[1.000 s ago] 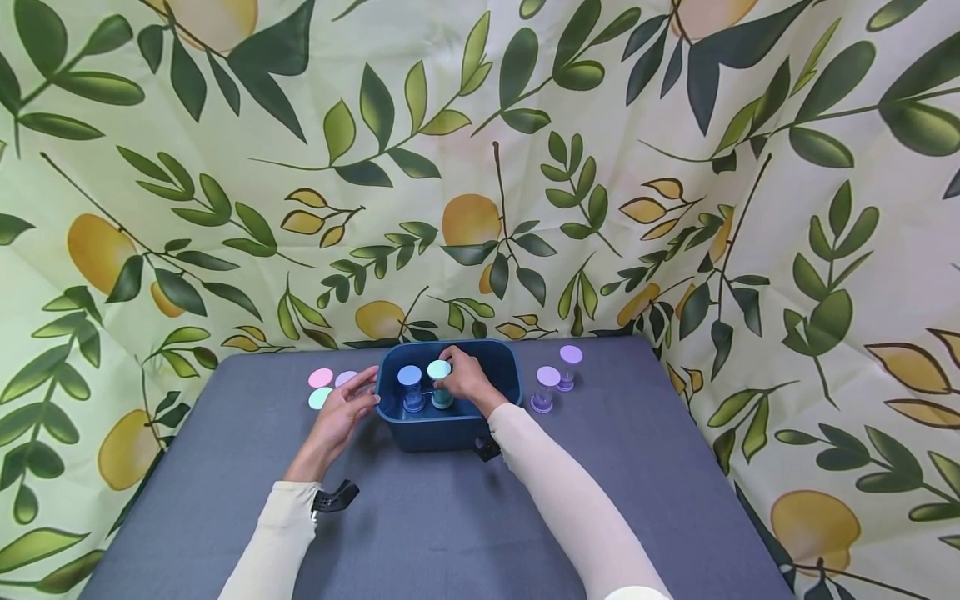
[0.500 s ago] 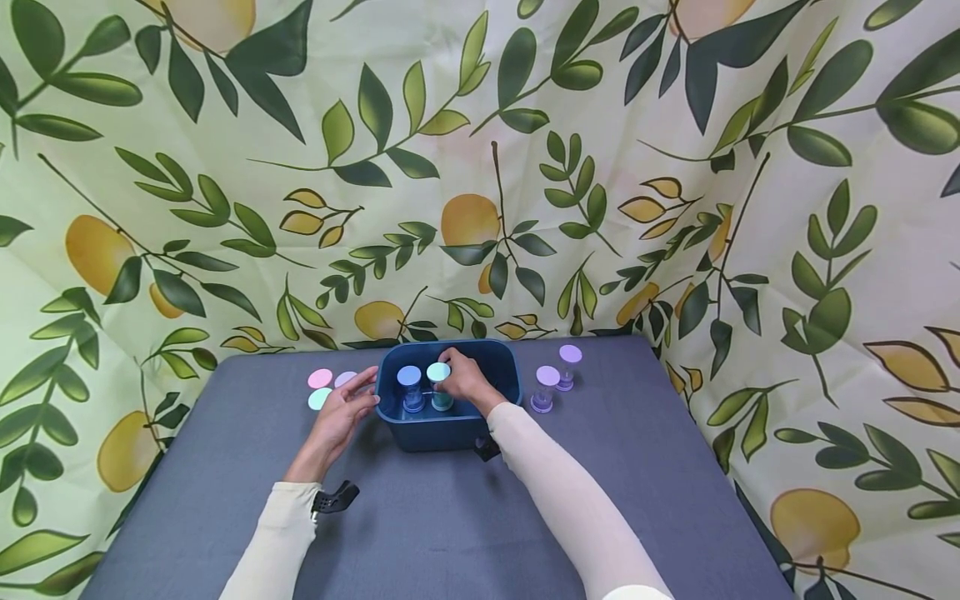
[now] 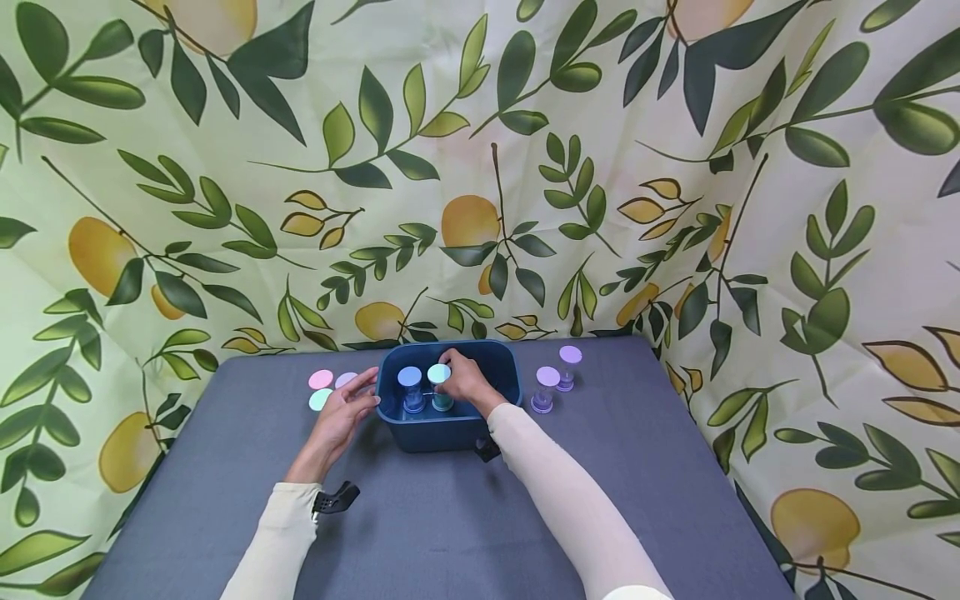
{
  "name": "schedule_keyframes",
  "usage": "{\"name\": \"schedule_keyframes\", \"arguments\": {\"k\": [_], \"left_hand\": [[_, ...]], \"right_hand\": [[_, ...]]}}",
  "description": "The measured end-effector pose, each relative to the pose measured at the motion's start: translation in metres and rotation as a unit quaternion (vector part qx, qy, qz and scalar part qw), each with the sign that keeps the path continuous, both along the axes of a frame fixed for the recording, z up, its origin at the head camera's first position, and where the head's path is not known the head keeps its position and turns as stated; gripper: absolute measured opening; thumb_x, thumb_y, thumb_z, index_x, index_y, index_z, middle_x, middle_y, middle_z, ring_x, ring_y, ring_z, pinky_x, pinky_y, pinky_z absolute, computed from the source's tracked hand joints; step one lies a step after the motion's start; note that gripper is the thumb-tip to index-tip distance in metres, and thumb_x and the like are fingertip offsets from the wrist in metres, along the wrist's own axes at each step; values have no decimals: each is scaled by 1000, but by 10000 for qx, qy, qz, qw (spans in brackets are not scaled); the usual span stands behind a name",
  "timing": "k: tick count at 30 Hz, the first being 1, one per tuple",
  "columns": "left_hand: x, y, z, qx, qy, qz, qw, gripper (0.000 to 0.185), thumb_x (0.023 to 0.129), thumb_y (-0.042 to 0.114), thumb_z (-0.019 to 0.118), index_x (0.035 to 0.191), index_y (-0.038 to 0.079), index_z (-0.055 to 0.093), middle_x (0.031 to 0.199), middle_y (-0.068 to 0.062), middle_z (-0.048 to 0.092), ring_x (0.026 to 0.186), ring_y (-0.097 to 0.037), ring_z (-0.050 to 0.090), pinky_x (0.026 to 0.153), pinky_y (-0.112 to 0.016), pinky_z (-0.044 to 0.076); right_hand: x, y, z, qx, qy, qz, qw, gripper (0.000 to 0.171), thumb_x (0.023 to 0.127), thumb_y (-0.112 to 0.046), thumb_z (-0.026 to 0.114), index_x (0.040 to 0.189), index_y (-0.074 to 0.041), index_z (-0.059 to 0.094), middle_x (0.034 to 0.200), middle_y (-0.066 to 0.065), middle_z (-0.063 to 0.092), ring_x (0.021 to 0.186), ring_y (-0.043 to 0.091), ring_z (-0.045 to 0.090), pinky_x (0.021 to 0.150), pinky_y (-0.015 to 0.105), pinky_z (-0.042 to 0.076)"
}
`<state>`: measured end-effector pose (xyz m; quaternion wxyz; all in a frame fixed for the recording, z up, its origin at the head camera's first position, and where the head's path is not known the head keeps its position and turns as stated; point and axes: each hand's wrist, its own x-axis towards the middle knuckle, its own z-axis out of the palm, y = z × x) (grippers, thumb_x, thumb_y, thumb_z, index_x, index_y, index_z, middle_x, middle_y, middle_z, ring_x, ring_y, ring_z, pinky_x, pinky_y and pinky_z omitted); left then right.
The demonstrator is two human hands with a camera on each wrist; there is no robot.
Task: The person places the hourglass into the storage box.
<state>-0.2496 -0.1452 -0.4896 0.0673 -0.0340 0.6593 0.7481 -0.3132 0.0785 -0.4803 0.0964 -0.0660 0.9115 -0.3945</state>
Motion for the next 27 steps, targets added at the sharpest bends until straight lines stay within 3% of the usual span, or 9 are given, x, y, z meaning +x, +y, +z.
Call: {"name": "schedule_keyframes", "arguments": {"k": [17, 27], "left_hand": [[1, 1, -2, 60, 81, 30, 9999, 58, 89, -7, 55, 145, 3, 45, 141, -17, 45, 119, -20, 53, 81, -16, 51], [1, 1, 1, 43, 72, 10, 10000, 58, 89, -8, 55, 146, 2, 44, 142, -19, 43, 122, -26, 50, 80, -15, 51]], "right_hand": [[4, 9, 12, -86, 54, -7, 9999, 53, 82, -14, 79, 128, -8, 53, 126, 13, 64, 116, 28, 61, 97, 42, 51], [14, 29, 29, -647, 379, -58, 9972, 52, 86, -16, 74, 132, -8, 53, 131, 12, 63, 122, 28, 60, 103, 43, 48]]}}
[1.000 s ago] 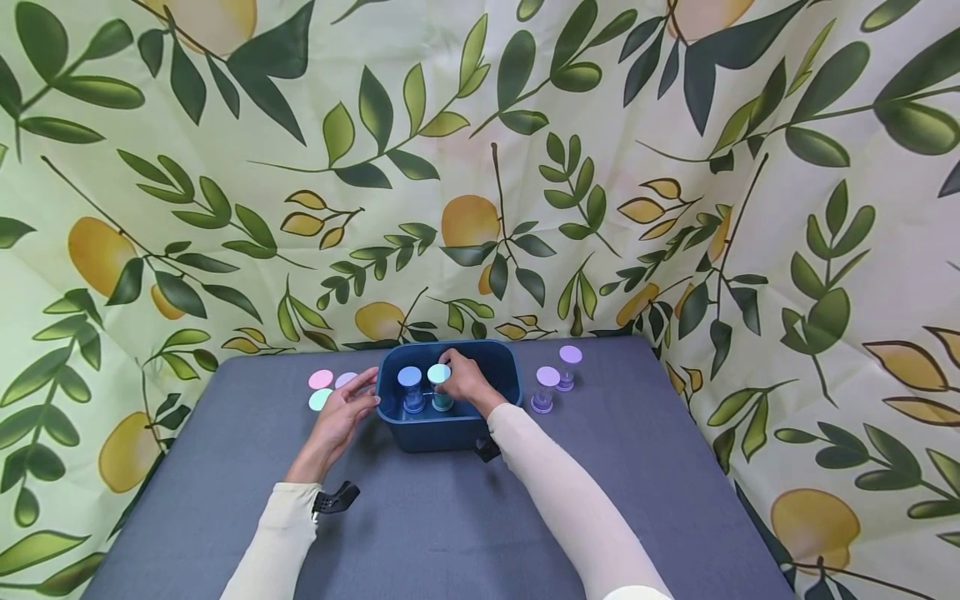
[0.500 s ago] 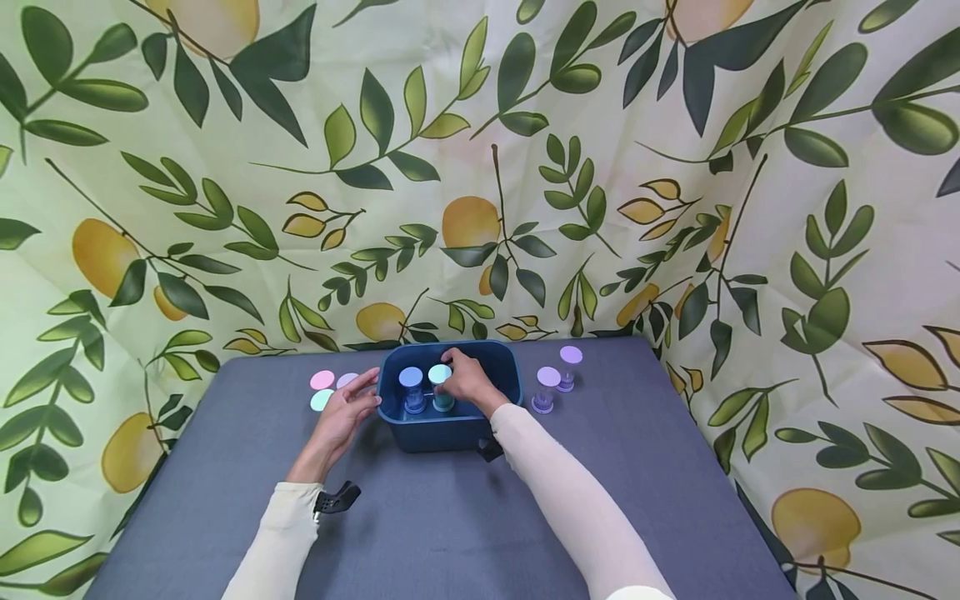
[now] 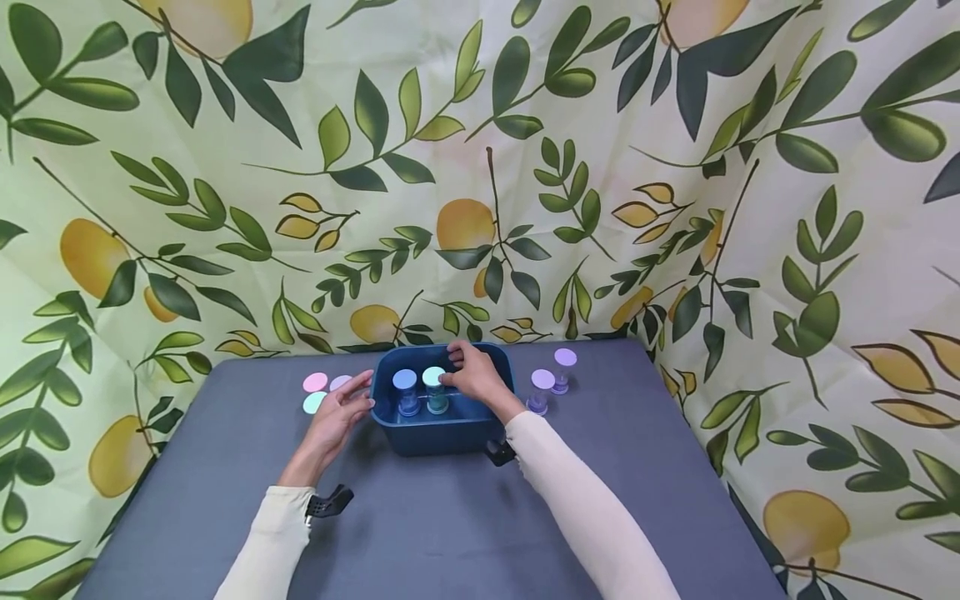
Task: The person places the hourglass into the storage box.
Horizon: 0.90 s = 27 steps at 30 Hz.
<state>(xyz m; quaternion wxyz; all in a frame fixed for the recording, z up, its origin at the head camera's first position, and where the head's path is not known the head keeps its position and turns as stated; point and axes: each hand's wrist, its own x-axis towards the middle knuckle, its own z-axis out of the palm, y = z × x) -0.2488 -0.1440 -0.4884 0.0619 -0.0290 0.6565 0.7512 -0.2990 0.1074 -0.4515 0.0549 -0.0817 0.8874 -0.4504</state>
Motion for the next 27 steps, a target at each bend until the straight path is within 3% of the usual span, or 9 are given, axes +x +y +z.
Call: {"name": "schedule_keyframes", "arguments": {"k": [10, 17, 27], "left_hand": [[1, 0, -1, 43, -57, 16, 10000, 58, 89, -8, 55, 145, 2, 44, 143, -20, 43, 120, -23, 52, 80, -15, 51], [1, 0, -1, 21, 7, 10, 10000, 58, 89, -7, 55, 146, 3, 44, 142, -19, 44, 121, -24, 52, 81, -15, 51], [0, -1, 0, -68, -27, 11, 10000, 58, 89, -6, 54, 146, 4, 44, 143, -18, 43, 127, -30, 47, 81, -15, 51]], "right_hand": [[15, 24, 11, -580, 437, -117, 9973, 51, 87, -18, 73, 133, -9, 53, 134, 12, 61, 126, 28, 59, 105, 46, 45], [25, 45, 24, -1085, 663, -185, 9917, 48, 87, -15, 72, 131, -7, 54, 134, 17, 60, 125, 32, 58, 101, 42, 50], [36, 71, 32, -1465, 702, -362, 9860, 46, 89, -14, 71, 131, -6, 54, 133, 16, 59, 127, 28, 56, 103, 42, 49]]}}
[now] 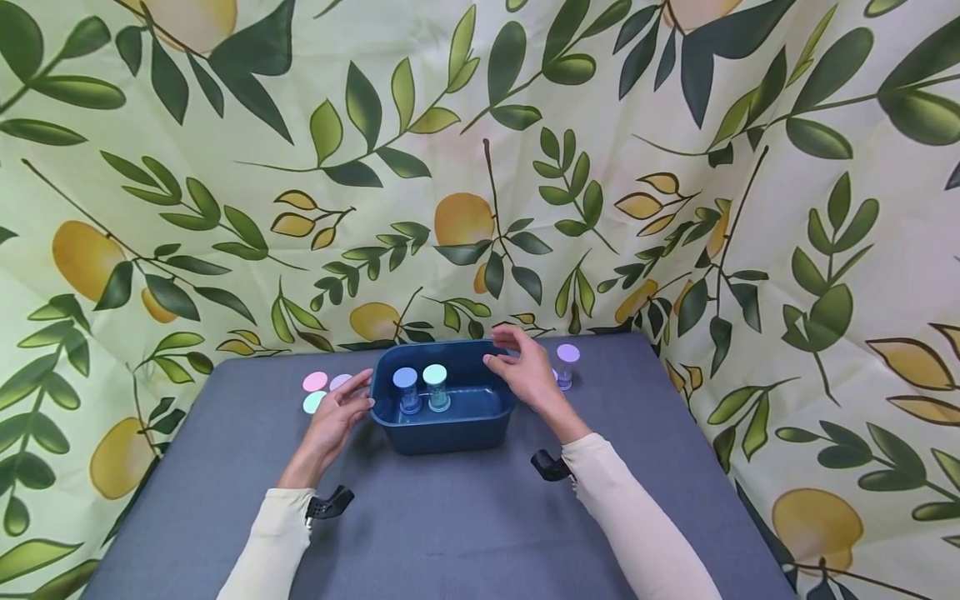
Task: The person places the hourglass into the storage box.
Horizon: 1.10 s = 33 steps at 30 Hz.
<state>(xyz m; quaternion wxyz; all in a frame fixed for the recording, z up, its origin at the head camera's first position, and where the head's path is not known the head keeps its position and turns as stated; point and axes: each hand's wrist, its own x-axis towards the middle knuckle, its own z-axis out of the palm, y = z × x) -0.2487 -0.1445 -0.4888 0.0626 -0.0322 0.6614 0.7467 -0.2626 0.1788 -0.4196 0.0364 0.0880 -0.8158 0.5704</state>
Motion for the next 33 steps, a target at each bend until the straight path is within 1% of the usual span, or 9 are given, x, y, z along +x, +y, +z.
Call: {"name": "schedule_keyframes", "arguments": {"k": [7, 14, 21, 27, 30, 31, 33], "left_hand": [[0, 0, 0, 84, -78, -21, 9999, 58, 90, -7, 54, 146, 6, 45, 143, -17, 43, 129, -30, 46, 82, -15, 51], [-2, -1, -1, 10, -100, -50, 9999, 58, 91, -6, 55, 146, 7, 45, 145, -17, 42, 128, -30, 44, 84, -14, 50], [-1, -2, -1, 28, -148, -39, 9999, 58, 91, -6, 55, 146, 8, 45, 145, -16, 42, 128, -30, 43, 83, -13, 50], [-1, -2, -1, 46, -114, -71, 9999, 58, 90, -5, 55, 146, 7, 45, 145, -16, 41, 129, -30, 44, 83, -13, 50], [-1, -2, -1, 32, -121, -77, 9999, 58, 91, -5, 56, 146, 8, 45, 145, -16, 41, 130, -30, 44, 83, -13, 50], [-1, -2, -1, 44, -126, -71, 9999, 58, 90, -5, 56, 146, 7, 45, 145, -16, 41, 130, -30, 44, 83, -13, 50], [-1, -2, -1, 53, -112, -72, 9999, 58, 90, -5, 56, 146, 7, 45, 145, -16, 41, 130, -30, 44, 83, -13, 50]], "right_hand": [[5, 16, 2, 54, 91, -92, 9999, 46, 90, -12, 70, 132, -3, 52, 135, 21, 57, 127, 33, 55, 102, 44, 48], [8, 32, 0, 336, 261, -376, 9984, 46, 90, -14, 70, 132, -4, 53, 133, 19, 59, 126, 33, 56, 102, 45, 49], [8, 47, -4, 491, 344, -582, 9965, 44, 90, -16, 71, 130, -6, 55, 131, 17, 61, 124, 30, 57, 103, 46, 47], [8, 61, -6, 649, 445, -771, 9939, 44, 91, -17, 69, 131, -5, 55, 131, 17, 61, 124, 32, 57, 103, 46, 46], [8, 67, -7, 670, 466, -850, 9930, 43, 91, -16, 69, 130, -5, 55, 130, 18, 61, 123, 33, 58, 101, 42, 48], [8, 69, -8, 692, 465, -874, 9927, 43, 91, -17, 69, 130, -5, 55, 130, 18, 61, 122, 32, 58, 100, 39, 49], [8, 73, -9, 701, 477, -908, 9923, 43, 91, -17, 69, 130, -5, 55, 130, 17, 61, 122, 32, 58, 98, 30, 51]]}}
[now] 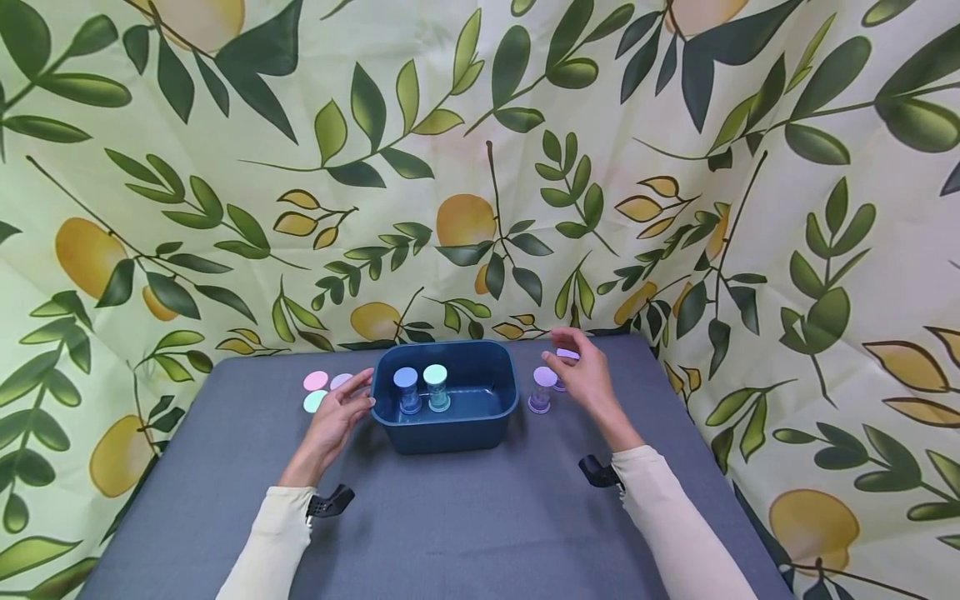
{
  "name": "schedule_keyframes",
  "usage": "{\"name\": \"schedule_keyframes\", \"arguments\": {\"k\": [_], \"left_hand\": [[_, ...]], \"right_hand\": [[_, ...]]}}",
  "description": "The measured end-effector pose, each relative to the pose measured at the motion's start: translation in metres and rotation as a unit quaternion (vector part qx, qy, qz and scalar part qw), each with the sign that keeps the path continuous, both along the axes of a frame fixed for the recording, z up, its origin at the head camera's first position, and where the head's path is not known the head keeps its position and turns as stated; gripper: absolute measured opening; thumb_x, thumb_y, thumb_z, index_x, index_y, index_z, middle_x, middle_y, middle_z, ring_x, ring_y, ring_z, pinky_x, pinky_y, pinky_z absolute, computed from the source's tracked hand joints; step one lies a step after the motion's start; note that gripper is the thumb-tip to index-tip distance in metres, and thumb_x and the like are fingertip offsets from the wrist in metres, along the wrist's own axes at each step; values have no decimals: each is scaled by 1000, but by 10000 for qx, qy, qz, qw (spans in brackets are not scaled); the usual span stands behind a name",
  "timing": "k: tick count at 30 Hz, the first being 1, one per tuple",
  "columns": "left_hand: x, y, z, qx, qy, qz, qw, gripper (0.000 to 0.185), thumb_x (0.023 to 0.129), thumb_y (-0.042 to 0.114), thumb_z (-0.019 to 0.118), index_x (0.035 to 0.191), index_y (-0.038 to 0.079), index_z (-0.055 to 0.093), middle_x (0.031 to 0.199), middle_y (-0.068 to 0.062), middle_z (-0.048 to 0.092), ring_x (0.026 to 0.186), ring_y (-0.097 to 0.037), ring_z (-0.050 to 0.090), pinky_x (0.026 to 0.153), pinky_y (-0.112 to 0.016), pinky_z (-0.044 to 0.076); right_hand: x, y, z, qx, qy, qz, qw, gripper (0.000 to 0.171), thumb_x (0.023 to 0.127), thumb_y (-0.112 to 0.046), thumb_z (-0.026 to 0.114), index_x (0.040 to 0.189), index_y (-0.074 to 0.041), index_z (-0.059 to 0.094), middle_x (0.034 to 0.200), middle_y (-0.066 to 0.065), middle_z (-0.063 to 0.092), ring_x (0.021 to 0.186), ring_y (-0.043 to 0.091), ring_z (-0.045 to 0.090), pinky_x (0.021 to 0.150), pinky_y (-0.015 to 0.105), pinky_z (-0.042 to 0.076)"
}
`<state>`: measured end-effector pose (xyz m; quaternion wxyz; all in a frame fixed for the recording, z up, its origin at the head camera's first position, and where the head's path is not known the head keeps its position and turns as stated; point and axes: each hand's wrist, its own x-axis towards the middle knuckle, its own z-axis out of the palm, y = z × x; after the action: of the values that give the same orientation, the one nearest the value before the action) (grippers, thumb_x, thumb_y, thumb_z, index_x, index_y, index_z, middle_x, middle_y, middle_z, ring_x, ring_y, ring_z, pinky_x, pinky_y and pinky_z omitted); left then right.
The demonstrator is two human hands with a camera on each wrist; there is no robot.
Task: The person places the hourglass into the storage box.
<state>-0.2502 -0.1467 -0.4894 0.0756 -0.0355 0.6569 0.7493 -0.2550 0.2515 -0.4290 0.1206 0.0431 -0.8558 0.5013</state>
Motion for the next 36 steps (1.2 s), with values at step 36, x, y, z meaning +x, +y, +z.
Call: {"name": "schedule_keyframes", "arguments": {"k": [36], "left_hand": [[0, 0, 0, -60, -38, -22, 10000, 58, 91, -4, 54, 147, 8, 44, 148, -16, 40, 135, -31, 42, 83, -12, 49]], "right_hand": [[-24, 44, -45, -83, -362, -599, 9975, 51, 93, -16, 66, 138, -2, 47, 139, 23, 52, 129, 40, 49, 107, 52, 41]]}}
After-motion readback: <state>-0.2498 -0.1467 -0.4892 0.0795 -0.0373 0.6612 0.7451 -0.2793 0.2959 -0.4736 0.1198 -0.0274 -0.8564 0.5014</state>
